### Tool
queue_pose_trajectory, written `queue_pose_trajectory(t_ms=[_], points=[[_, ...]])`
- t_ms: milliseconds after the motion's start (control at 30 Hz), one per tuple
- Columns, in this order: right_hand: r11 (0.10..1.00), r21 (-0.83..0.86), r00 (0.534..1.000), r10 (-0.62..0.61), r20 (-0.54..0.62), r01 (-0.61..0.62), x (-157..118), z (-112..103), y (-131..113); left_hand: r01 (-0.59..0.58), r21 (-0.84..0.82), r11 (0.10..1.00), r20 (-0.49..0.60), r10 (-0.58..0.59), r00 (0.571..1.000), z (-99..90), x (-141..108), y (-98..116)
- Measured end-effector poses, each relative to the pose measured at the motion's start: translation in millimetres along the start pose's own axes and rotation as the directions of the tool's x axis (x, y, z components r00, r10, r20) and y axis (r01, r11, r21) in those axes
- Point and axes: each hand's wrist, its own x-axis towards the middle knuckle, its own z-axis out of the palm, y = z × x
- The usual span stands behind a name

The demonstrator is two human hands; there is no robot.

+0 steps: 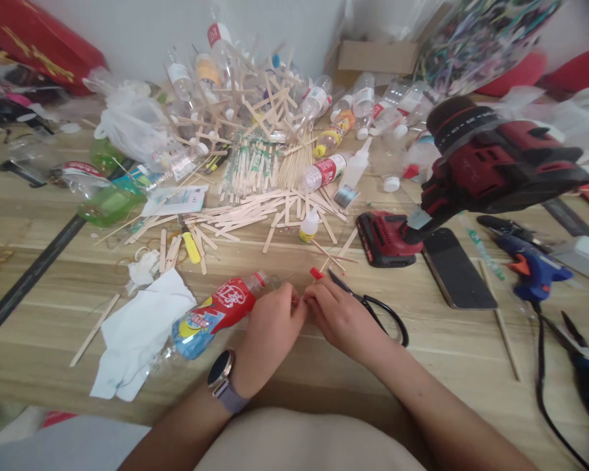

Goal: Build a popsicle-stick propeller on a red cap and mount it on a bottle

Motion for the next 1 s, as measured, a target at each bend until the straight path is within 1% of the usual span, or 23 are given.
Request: queue_pose_trajectory(t_ms=[167,233,300,367,467,600,700,867,1000], points=[[0.996,0.089,1.0,0.02,-0.002,-0.019,-0.2,-2.8,0.8,0.017,-0.108,0.994,-0.019,-0.019,1.0,2.2,-0.9,-0.9],[0.991,0.131,1.0,0.029,-0.013,-0.027,0.0,-4.5,1.5,0.021,-0.2,0.98,-0.018,-0.025,1.0,3.2,0.0,-1.3],[0.984,0.172,0.999,0.048,-0.012,-0.045,0.5,-6.4,2.3,0.03,-0.343,0.939,-0.001,-0.033,0.999,3.6,1.0,-1.5],[0.977,0.203,0.998,0.065,-0.002,-0.063,0.9,-8.3,3.0,0.046,-0.474,0.879,0.024,-0.039,0.999,3.5,1.7,-1.2],[0.972,0.226,0.998,0.06,0.007,-0.06,1.3,-10.3,3.7,0.064,-0.575,0.815,0.032,-0.055,0.998,3.8,1.8,-0.6],[0.976,0.206,0.998,0.059,0.027,-0.064,1.1,-10.9,3.3,0.091,-0.644,0.76,0.047,-0.079,0.996,5.6,2.4,-1.1],[0.984,0.169,0.998,0.043,0.05,-0.051,0.6,-9.7,3.3,0.096,-0.666,0.74,0.053,-0.082,0.995,6.1,3.2,-1.8],[0.993,0.111,0.999,0.033,0.035,-0.036,-0.9,-3.7,6.5,0.055,-0.66,0.75,0.028,-0.048,0.998,5.6,2.8,-0.9],[0.993,0.098,0.998,0.064,0.024,-0.066,-2.2,0.2,7.4,0.038,-0.627,0.778,0.002,-0.047,0.999,6.1,2.3,-0.1]])
